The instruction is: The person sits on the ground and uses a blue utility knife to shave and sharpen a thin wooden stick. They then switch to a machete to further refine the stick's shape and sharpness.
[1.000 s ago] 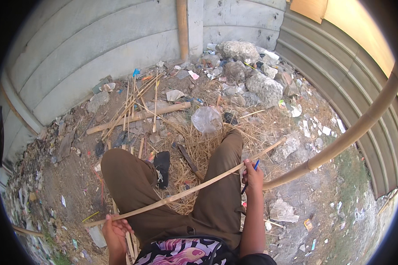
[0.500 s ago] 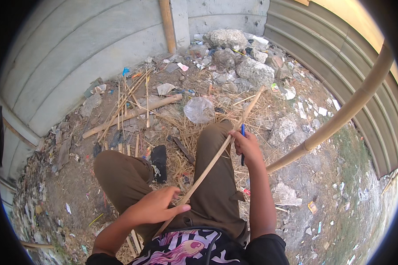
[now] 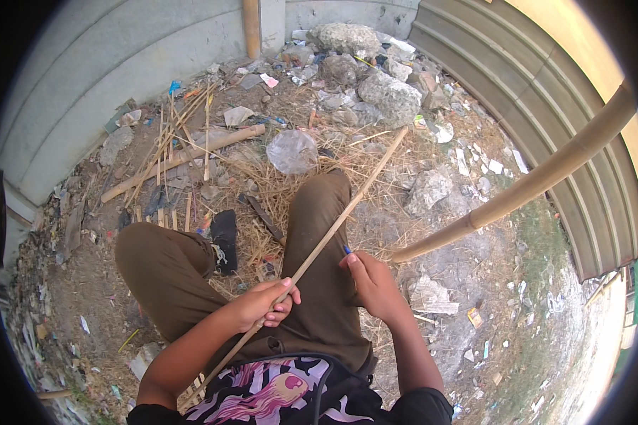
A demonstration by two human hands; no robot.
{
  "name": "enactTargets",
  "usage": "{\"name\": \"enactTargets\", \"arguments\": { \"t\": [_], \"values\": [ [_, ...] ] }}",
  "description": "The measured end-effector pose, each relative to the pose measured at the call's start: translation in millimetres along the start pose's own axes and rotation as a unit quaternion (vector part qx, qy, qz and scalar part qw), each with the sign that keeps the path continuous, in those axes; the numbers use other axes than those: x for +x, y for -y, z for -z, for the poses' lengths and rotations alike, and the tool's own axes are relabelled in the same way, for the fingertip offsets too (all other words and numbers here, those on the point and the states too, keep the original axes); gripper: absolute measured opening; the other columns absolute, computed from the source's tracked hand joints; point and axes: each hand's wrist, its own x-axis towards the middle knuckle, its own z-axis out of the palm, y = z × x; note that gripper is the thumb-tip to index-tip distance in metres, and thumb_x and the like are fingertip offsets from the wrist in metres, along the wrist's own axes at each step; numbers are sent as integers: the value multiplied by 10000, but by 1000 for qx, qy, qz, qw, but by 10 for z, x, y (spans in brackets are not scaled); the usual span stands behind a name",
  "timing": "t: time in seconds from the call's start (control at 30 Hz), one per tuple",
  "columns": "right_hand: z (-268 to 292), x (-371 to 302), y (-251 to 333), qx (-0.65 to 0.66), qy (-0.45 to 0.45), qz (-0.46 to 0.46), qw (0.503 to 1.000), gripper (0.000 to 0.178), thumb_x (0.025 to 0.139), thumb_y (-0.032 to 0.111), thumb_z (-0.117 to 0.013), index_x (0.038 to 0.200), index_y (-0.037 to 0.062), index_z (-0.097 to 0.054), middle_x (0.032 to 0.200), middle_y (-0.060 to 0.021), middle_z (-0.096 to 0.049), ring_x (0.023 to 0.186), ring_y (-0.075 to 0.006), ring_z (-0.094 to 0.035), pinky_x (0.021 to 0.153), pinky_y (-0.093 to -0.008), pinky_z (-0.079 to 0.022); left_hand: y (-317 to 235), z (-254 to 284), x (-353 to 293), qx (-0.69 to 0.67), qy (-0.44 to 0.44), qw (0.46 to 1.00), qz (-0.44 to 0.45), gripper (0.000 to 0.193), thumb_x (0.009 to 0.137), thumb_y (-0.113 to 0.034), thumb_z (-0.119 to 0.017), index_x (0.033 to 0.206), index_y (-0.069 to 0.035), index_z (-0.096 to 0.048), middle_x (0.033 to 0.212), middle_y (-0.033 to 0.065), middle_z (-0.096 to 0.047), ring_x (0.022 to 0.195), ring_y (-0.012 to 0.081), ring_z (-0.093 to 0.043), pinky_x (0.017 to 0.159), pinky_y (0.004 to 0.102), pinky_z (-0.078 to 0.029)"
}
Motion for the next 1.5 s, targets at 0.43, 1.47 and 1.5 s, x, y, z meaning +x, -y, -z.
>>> {"name": "enactTargets", "arguments": {
  "t": [0.43, 1.47, 1.5],
  "values": [
    [-364, -242, 72, -304, -20, 95, 948, 398, 1063, 419, -508, 952, 37, -515, 706, -228, -643, 639, -430, -667, 564, -513, -493, 147, -11, 29, 208, -114, 965, -115, 211, 1093, -269, -487, 1043, -73, -546, 725, 25, -568, 569, 139, -539, 488, 319, -411],
    [-718, -303, 116, -440, -63, 111, 889, 409, 993, 447, -612, 853, 74, -519, 588, -137, -612, 501, -344, -634, 452, -438, -490, 461, -321, -964, 495, -274, 810, -155, 110, 1049, -125, -522, 1053, -18, -499, 769, 279, -619, 749, 511, -616, 621, 557, -461],
    [-722, -307, 103, -442, -65, 115, 887, 409, 993, 448, -612, 851, 76, -519, 589, -134, -612, 498, -341, -632, 450, -436, -487, 466, -316, -1030, 501, -269, 810, -146, 116, 1050, -128, -518, 1050, -13, -502, 783, 265, -632, 743, 487, -635, 625, 544, -477]
  ]
}}
